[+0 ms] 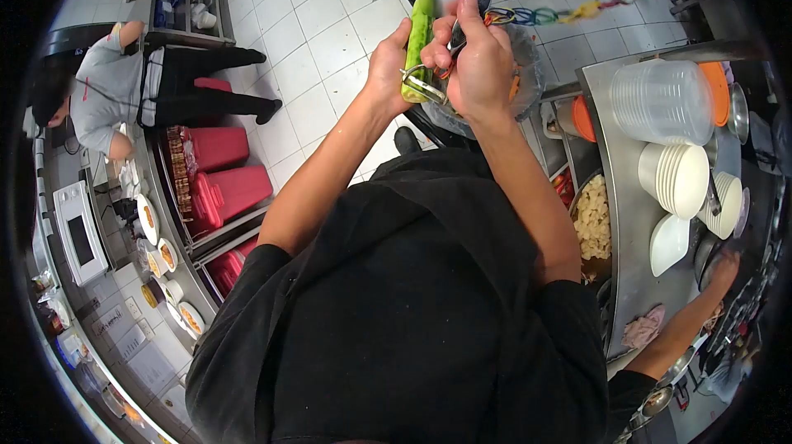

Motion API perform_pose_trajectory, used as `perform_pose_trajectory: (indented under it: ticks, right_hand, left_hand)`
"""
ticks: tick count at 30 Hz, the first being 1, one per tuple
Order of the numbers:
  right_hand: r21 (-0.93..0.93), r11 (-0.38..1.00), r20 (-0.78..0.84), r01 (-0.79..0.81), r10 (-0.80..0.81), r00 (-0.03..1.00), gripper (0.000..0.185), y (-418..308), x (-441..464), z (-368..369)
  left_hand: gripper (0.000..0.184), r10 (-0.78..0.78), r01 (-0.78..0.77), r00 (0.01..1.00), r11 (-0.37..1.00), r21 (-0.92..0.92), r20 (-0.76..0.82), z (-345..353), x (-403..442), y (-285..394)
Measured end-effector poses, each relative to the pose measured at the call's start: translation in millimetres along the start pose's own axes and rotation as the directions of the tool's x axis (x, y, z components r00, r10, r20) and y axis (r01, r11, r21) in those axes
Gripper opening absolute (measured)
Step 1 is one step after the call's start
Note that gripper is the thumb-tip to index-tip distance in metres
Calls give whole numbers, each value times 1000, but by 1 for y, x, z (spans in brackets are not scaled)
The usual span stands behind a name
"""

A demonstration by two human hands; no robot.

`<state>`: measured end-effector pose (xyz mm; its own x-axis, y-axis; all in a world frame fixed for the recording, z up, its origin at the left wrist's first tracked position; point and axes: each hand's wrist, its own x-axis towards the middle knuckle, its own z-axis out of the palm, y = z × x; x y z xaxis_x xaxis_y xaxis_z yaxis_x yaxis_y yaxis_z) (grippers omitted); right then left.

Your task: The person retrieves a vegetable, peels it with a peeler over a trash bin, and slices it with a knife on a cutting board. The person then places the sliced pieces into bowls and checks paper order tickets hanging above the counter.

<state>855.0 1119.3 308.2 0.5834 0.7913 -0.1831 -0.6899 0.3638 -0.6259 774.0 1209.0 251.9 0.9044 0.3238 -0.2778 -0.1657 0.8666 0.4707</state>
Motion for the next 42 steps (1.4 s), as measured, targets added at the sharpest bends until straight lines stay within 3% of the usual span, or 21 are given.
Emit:
perform_pose_trajectory:
  ticks: [2, 9, 11, 13, 15, 17, 19, 20, 21, 22, 23, 25, 26, 28, 32, 35, 37, 40, 42]
  right_hand:
    - [-19, 998, -1, 61, -61, 998, 26, 1, 0, -1]
    - [-80, 987, -87, 139, -146, 985, 26, 12, 20, -7]
    - [-112, 979, -87, 170, -180, 980, 26, 16, 30, -10]
    - [-141, 969, -89, 200, -214, 973, 25, 16, 44, -13]
    - [-219, 943, -112, 252, -281, 953, 25, 15, 63, -18]
    - [-248, 919, -117, 308, -344, 932, 27, 19, 100, -32]
    - [-543, 780, -161, 311, -460, 873, 34, 26, 138, -62]
    - [-547, 775, -168, 317, -472, 865, 34, 28, 152, -83]
    - [-721, 643, -123, 257, -484, 866, 35, 24, 155, -90]
    - [-858, 478, -73, 191, -481, 874, 37, 22, 160, -93]
    - [-857, 476, -65, 199, -481, 875, 37, 22, 159, -100]
    - [-825, 559, -102, -79, -10, 995, 33, 0, 100, -62]
    - [-826, 558, -97, -83, 5, 995, 33, -3, 79, -47]
    - [-811, 571, -11, -125, 199, 980, 29, -2, 51, -27]
    - [-722, 679, -16, -136, 180, 984, 22, 10, 47, -35]
    - [-583, 794, -76, -174, 160, 984, 18, 7, 42, -38]
    - [-618, 753, -114, -227, 200, 973, 15, 7, 46, -46]
    - [-603, 783, -150, -153, 77, 986, 22, 1, 48, -47]
    - [-650, 747, -172, -143, 39, 984, 23, -1, 55, -65]
  left_hand:
    - [42, -23, 15, 970, 999, -34, -240, 12, -1, -3]
    - [39, -21, -28, 953, 987, -157, -302, 16, -11, -17]
    - [38, 6, 26, 933, 996, 85, -360, 21, -21, -16]
    - [39, -7, 37, 942, 996, 81, -335, 14, -23, -18]
    - [40, -106, 153, 952, 977, 148, -289, 8, -28, -19]
    - [41, -108, 143, 963, 982, 127, -247, 9, -35, -21]
    - [42, -125, 148, 972, 983, 104, -202, 14, -44, -22]
    - [42, -122, 151, 968, 981, 120, -217, 19, -47, -19]
    - [43, -114, 149, 965, 979, 137, -235, 22, -49, -16]
    - [44, -82, 128, 960, 979, 157, -269, 21, -48, -14]
    - [44, -73, 119, 961, 980, 159, -268, 20, -46, -11]
    - [46, 25, 80, 939, 954, 290, -342, 15, -42, -5]
    - [46, 32, 75, 935, 956, 284, -354, 11, -40, -5]
    - [44, 227, -32, 923, 850, 526, -310, 5, -33, -5]
    - [39, 315, -136, 919, 816, 561, -236, 8, -27, -7]
    - [37, 296, -104, 926, 796, 596, -235, 9, -27, -2]
    - [36, 305, -110, 927, 777, 619, -219, 7, -27, -2]
    - [36, 300, -98, 926, 780, 618, -231, 2, -31, 4]
    - [37, 329, -95, 882, 826, 556, -337, -5, -35, 14]
